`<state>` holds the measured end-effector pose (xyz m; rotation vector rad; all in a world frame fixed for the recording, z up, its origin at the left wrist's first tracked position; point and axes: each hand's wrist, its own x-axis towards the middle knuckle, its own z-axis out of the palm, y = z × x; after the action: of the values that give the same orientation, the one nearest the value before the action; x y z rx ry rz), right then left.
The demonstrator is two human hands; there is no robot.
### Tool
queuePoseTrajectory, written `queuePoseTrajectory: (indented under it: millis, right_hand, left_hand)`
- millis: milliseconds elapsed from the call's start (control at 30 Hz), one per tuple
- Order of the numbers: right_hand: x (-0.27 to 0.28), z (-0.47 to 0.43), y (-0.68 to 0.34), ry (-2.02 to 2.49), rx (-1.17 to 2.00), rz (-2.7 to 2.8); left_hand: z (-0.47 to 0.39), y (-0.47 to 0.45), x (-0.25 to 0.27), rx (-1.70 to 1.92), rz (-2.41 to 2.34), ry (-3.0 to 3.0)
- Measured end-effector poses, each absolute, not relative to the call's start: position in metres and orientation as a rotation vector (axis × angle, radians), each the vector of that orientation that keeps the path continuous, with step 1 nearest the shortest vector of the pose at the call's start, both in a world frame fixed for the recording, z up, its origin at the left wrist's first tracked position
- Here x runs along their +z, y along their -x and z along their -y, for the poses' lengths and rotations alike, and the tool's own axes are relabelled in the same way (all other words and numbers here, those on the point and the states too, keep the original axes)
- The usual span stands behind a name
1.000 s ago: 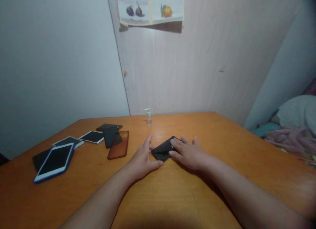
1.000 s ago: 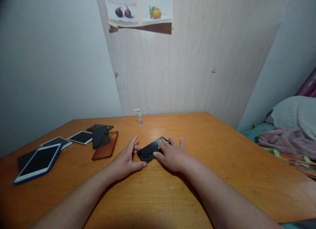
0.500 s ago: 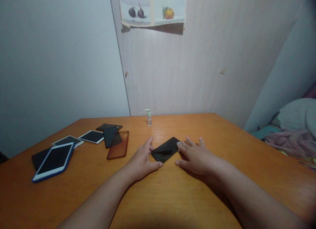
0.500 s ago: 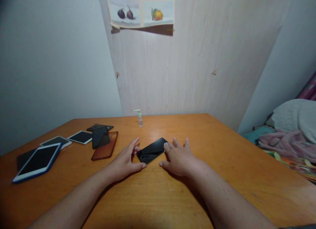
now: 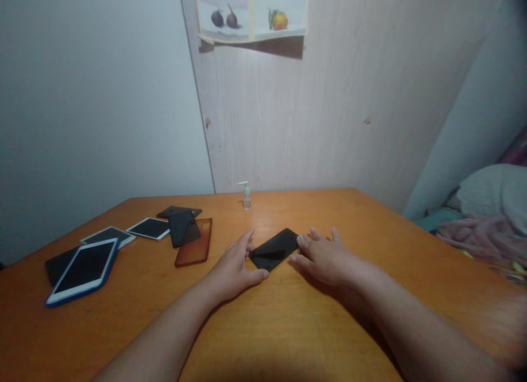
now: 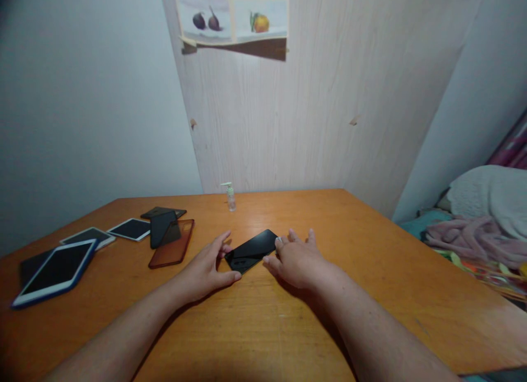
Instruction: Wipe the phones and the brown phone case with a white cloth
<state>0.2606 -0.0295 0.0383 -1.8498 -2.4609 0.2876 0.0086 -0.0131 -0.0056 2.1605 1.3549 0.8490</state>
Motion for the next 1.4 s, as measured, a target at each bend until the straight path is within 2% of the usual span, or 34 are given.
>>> queuePoseTrajectory:
  millis: [100, 267, 467, 700, 967, 1400]
  right_hand:
    - [0.040, 0.039, -0.253, 1.716, 0.309, 2.544]
    - [0.043, 0.057, -0.241, 1.301, 0.526, 2.734]
    - [0.041, 0.044, -0.249, 1.609, 0.349, 2.568]
    - [0.044, 0.062, -0.231, 1.243, 0.503, 2.717]
    - [0.046, 0.052, -0.243, 1.261, 0.495, 2.711]
    - [0.029, 0.037, -0.206, 1.258, 0.437, 2.669]
  left_hand:
    - [0.012, -0.008, -0.009, 0.859, -1.340, -2.166]
    - [0.011, -0.007, -0.011, 0.860, -1.340, -2.175]
    - [0.010, -0.006, -0.011, 0.825, -1.321, -2.186]
    - [0.009, -0.005, -0.014, 0.823, -1.303, -2.196]
    - [0.011, -0.007, -0.011, 0.792, -1.323, -2.200]
    - [0.009, -0.008, -0.015, 0.790, -1.315, -2.238]
